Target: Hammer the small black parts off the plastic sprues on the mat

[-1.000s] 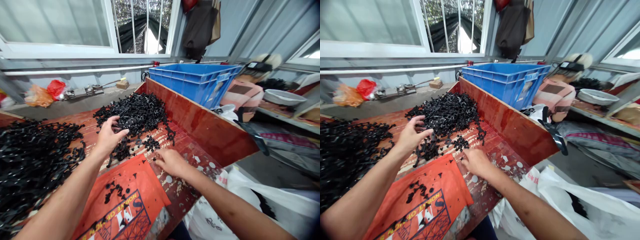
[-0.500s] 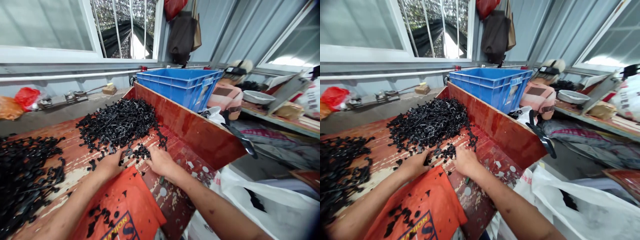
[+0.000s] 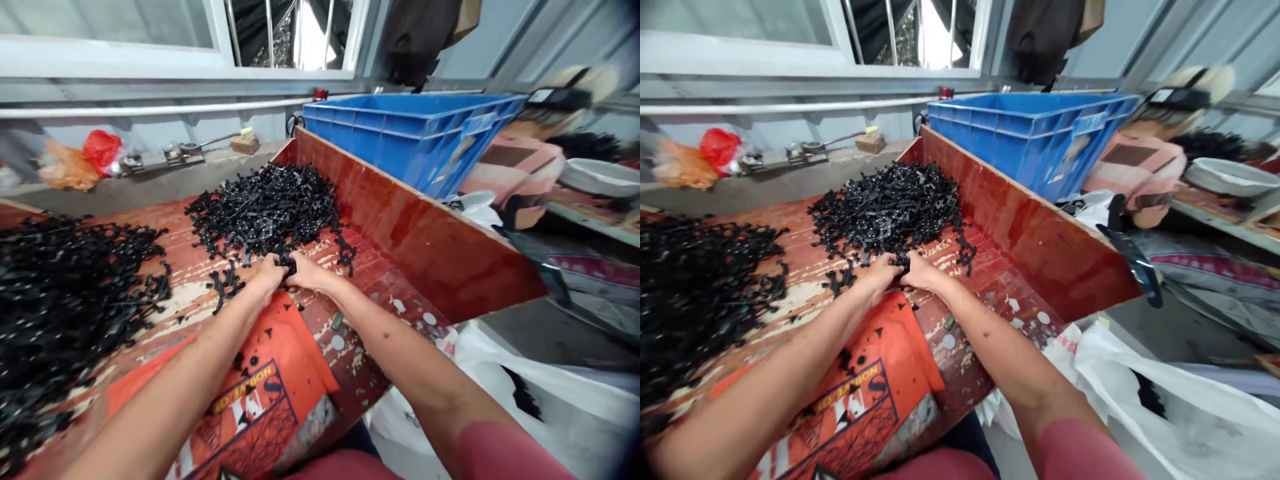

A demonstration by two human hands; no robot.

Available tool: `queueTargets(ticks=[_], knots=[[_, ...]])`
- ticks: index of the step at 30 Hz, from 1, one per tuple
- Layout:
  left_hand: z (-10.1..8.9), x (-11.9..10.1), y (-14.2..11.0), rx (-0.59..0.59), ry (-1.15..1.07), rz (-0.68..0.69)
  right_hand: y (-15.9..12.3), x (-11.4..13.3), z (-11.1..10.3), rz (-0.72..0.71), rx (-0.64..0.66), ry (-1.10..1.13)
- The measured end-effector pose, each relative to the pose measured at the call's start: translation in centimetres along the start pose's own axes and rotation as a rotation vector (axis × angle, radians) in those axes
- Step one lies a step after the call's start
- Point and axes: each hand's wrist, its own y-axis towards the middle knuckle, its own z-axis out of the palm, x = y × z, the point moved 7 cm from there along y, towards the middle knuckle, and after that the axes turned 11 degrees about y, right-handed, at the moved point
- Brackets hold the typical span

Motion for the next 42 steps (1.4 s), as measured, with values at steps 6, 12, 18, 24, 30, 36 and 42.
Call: queueTargets(ticks=[6,12,18,24,30,36,42], knots=[[-6.2,-1.5,-6.7,0.182,0.127,-0.006,-5.5,-0.8,5.8,-0.024,0.336,-0.139],[-13.0,-1.6,-12.8,0.261,0.662,0.193,-9.8,-1.0,6.8,-0.136,0.456,-0.383],[-16.5,-0.5,-16.1,-0.020,1.252,0.536,-13.2,-0.9,7.4,-0.410,0.449,-0.671],[-17.0,4.5,-21.9,-0.048,1.290,0.711,-20.9,-1.2,7.9,-0.812,0.512,-0.937],[-15.9,4.3,-19.9,-0.007,1.395,0.744,-22.5,-2.8,6.9,-0.813,0.702,-1.073],[-14.7,3.4,-19.9,0.055,1.575,0.708,-18.7,-0.7,8.9,-0.804,0.408,-1.103],[-19.3,6.0,-23.8,-0.232,1.532,0.550,-20.5,-3.9,13.7,-0.806,0.715,-1.144]])
